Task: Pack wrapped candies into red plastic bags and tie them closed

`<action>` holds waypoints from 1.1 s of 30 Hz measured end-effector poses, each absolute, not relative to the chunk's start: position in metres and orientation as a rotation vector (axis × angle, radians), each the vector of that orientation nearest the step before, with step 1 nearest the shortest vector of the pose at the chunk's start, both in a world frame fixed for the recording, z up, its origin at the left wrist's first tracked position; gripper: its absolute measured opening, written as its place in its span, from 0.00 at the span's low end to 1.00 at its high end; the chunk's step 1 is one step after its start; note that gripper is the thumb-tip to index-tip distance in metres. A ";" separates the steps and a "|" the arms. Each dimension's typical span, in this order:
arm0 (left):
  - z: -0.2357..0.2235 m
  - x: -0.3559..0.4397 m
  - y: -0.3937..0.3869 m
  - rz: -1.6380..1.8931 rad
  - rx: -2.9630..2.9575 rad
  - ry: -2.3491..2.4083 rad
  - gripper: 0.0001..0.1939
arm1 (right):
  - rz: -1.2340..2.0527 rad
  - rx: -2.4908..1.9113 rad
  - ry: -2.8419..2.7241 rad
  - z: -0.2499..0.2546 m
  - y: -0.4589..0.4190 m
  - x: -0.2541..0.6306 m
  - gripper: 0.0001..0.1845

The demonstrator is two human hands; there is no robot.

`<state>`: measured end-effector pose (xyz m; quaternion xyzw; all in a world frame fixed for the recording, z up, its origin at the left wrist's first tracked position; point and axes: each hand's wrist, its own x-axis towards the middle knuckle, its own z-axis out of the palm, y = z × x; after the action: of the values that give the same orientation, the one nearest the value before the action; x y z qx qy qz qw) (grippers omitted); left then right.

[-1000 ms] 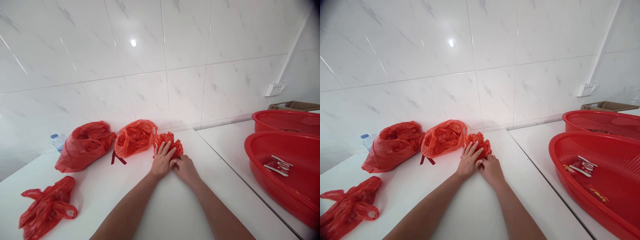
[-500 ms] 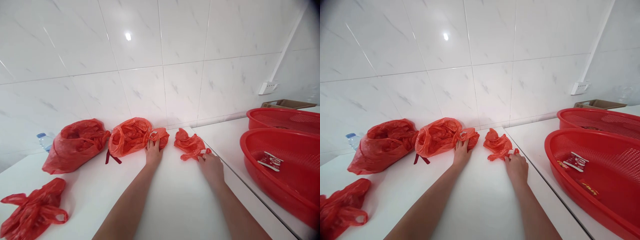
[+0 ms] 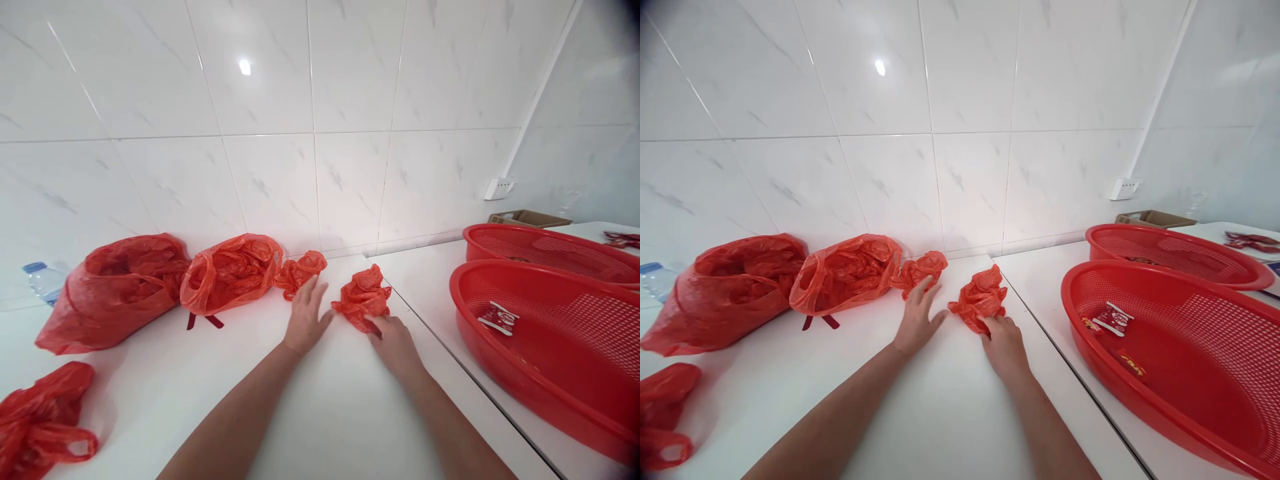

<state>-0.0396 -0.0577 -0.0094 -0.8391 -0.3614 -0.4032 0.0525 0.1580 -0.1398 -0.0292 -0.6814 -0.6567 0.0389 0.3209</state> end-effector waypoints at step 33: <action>-0.006 -0.035 -0.062 -2.875 -2.591 -1.994 0.14 | 0.141 -1.792 -1.897 -0.019 -0.148 0.127 0.11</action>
<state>-0.0347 -0.0620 -0.0060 -0.4892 -0.3764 -0.5428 -0.5695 0.1274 -0.1480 -0.0192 -0.6618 -0.7008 0.0521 0.2611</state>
